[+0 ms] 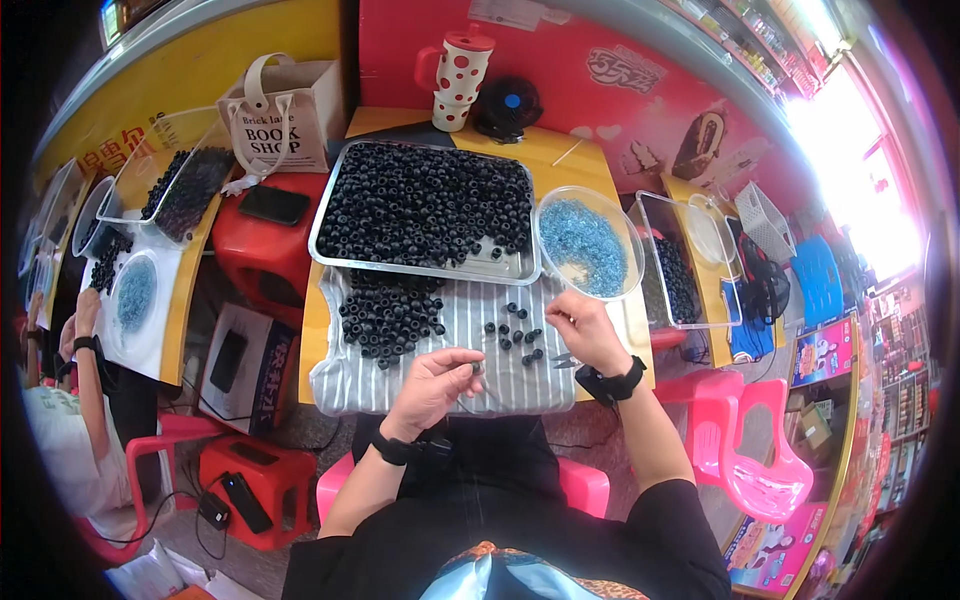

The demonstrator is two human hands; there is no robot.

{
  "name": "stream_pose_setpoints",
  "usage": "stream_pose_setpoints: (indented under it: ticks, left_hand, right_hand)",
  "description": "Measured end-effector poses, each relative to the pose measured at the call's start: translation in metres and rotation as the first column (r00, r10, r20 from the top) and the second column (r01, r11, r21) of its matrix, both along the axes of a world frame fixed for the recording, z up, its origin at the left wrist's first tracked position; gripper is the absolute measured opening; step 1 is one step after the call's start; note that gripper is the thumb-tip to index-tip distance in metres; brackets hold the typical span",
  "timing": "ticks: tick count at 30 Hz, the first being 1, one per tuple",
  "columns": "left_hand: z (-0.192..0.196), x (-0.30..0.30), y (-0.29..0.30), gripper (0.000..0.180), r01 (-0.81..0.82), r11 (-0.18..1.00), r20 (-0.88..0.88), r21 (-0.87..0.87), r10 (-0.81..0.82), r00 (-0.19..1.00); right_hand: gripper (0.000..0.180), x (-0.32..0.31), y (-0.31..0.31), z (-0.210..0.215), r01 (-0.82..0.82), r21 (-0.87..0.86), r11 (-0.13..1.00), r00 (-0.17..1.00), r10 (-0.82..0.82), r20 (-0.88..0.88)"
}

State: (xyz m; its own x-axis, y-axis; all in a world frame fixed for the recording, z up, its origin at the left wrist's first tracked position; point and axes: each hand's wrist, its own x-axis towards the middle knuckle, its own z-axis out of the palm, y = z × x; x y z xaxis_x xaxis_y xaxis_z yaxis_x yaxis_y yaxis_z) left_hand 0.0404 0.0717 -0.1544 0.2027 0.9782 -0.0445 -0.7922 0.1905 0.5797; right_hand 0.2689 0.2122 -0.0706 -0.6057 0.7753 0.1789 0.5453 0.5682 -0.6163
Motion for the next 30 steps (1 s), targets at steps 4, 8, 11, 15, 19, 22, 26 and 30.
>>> stream_pose_setpoints:
  ticks: [4, 8, 11, 15, 19, 22, 26, 30]
  left_hand:
    - [0.000, 0.003, 0.000, 0.022, -0.023, 1.000, -0.014, -0.002, 0.023, 1.000]
    - [0.001, 0.003, -0.002, 0.021, -0.029, 1.000, -0.026, 0.009, 0.029, 0.999]
    - [0.001, 0.004, -0.002, 0.021, -0.049, 0.999, -0.050, 0.004, 0.049, 0.998]
    - [-0.004, 0.005, -0.003, 0.022, -0.036, 0.999, -0.052, 0.034, 0.038, 0.998]
    - [-0.001, 0.006, -0.001, 0.024, -0.047, 0.999, -0.088, 0.000, 0.047, 0.995]
    - [-0.003, 0.003, -0.004, 0.022, -0.042, 0.999, -0.078, -0.006, 0.041, 0.996]
    - [0.003, 0.005, -0.001, 0.021, -0.070, 0.997, -0.076, -0.031, 0.067, 0.995]
    - [0.003, 0.004, 0.000, 0.021, -0.045, 0.999, -0.031, -0.022, 0.045, 0.999]
  right_hand:
    - [0.012, 0.014, -0.008, -0.019, 0.021, -0.012, 1.000, 0.998, -0.020, 0.062]
    - [0.011, 0.008, -0.013, -0.023, 0.026, -0.041, 0.999, 0.994, -0.022, 0.110]
    - [0.009, 0.003, -0.010, -0.027, -0.025, 0.025, 0.999, 0.988, 0.021, 0.152]
    - [0.011, 0.003, -0.012, -0.032, -0.004, 0.077, 0.997, 0.988, -0.008, 0.151]
    - [0.012, 0.008, -0.016, -0.030, -0.011, 0.105, 0.994, 0.990, -0.004, 0.144]
    - [0.011, 0.015, -0.005, -0.019, 0.061, 0.102, 0.993, 0.988, -0.046, -0.146]
    - [0.012, 0.030, 0.047, -0.001, 0.187, 0.186, 0.965, 0.982, -0.176, -0.073]
    - [0.016, 0.040, 0.091, -0.014, 0.098, 0.065, 0.993, 0.966, -0.110, 0.235]
